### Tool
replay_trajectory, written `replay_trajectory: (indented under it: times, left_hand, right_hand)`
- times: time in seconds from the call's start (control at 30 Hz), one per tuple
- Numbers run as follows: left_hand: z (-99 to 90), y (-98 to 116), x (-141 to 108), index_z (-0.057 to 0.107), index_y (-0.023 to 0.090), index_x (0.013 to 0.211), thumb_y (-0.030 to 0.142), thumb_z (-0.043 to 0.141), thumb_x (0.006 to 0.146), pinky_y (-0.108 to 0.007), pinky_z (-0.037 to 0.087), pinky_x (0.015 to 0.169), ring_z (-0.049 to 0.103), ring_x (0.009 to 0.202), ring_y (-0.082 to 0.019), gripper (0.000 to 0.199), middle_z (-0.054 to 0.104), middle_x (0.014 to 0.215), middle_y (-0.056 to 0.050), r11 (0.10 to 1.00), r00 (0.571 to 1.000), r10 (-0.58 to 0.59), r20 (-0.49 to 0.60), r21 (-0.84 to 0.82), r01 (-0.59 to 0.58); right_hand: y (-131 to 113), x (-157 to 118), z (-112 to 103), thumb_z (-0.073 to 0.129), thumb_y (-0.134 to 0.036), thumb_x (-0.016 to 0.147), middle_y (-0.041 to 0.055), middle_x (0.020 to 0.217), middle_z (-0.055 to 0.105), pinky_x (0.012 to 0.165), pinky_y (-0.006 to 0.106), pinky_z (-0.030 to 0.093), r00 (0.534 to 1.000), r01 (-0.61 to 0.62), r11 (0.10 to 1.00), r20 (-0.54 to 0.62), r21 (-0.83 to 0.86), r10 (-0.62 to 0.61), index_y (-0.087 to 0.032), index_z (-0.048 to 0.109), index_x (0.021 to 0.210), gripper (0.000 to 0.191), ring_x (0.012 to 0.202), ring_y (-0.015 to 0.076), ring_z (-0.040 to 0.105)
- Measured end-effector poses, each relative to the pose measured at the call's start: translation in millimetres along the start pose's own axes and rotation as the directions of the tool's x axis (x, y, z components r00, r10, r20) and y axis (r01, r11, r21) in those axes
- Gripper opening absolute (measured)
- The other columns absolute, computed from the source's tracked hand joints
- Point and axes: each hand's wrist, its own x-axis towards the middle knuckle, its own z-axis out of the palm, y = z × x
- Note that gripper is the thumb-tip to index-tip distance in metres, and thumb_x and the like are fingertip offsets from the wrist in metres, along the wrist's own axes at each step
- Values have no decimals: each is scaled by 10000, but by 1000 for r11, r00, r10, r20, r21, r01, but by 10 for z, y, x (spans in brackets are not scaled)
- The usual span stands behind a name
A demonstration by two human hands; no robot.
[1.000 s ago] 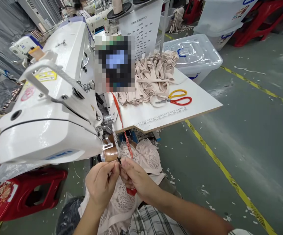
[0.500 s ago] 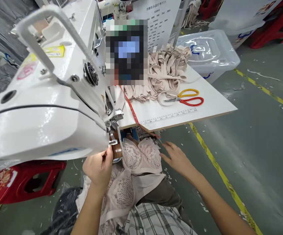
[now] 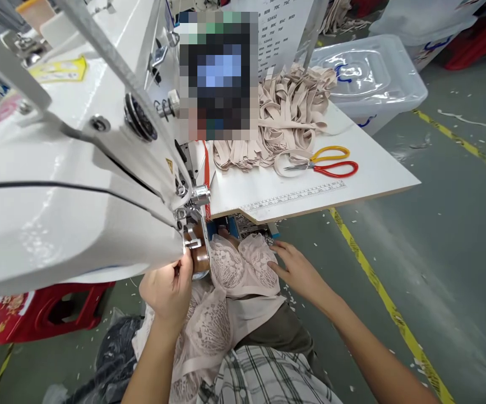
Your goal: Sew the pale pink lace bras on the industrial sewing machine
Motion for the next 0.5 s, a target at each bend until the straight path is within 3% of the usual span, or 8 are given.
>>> replay_trajectory:
  times: [0.13, 0.2, 0.27, 0.33, 0.4, 0.47, 0.5]
  left_hand:
    - [-6, -3, 7, 460, 183, 451, 432, 619, 888, -282, 197, 498, 324, 450, -99, 528, 374, 430, 24, 998, 999, 12, 37, 56, -14]
    - [-9, -7, 13, 474, 183, 451, 442, 611, 893, -283, 190, 494, 333, 447, -101, 531, 391, 423, 18, 996, 998, 18, 60, 81, -23]
    - [-16, -13, 22, 491, 183, 445, 463, 604, 894, -281, 195, 492, 359, 449, -107, 541, 426, 427, 4, 995, 998, 21, 59, 93, -26]
    - [-30, -20, 39, 548, 185, 465, 481, 591, 899, -277, 206, 490, 399, 459, -121, 527, 460, 440, -11, 994, 998, 29, 53, 108, -35]
    - [-50, -33, 65, 618, 187, 511, 477, 576, 911, -280, 208, 489, 412, 454, -131, 496, 476, 440, -16, 989, 995, 62, 78, 127, -71]
    - [-72, -54, 98, 660, 189, 542, 464, 567, 922, -288, 196, 487, 401, 430, -132, 477, 479, 424, -15, 982, 987, 115, 109, 136, -130]
    - [-83, -67, 115, 670, 190, 547, 459, 569, 923, -292, 189, 486, 397, 420, -131, 474, 482, 418, -15, 978, 983, 143, 112, 135, -158]
  right_hand:
    - [-170, -9, -84, 440, -422, 970, 179, 1438, 476, 952, 465, 527, 1000, 5, 990, 1, 140, -5, -187, 544, 1322, 436, 1287, 347, 509]
    - [-402, -3, -185, 433, -427, 983, 167, 1349, 538, 866, 424, 557, 1000, 30, 966, -12, 256, -28, -204, 557, 1294, 401, 1165, 307, 589]
    - [-732, 25, -316, 440, -405, 994, 141, 1209, 598, 794, 376, 559, 990, 139, 923, -84, 358, -117, -212, 583, 1239, 344, 1019, 254, 631]
    - [-1109, 87, -451, 466, -335, 993, 113, 1100, 618, 803, 354, 534, 927, 364, 849, -241, 383, -288, -215, 614, 1181, 268, 968, 224, 618]
    - [-1458, 184, -563, 450, -255, 995, 100, 1059, 615, 815, 347, 510, 814, 568, 756, -359, 325, -458, -220, 609, 1212, 271, 955, 212, 592]
    - [-1719, 296, -636, 415, -188, 994, 90, 1018, 603, 798, 340, 494, 736, 666, 702, -375, 253, -563, -225, 599, 1256, 322, 925, 206, 570]
    - [-1808, 348, -659, 412, -164, 987, 88, 999, 592, 791, 337, 488, 721, 683, 693, -367, 231, -588, -221, 609, 1250, 334, 916, 205, 561]
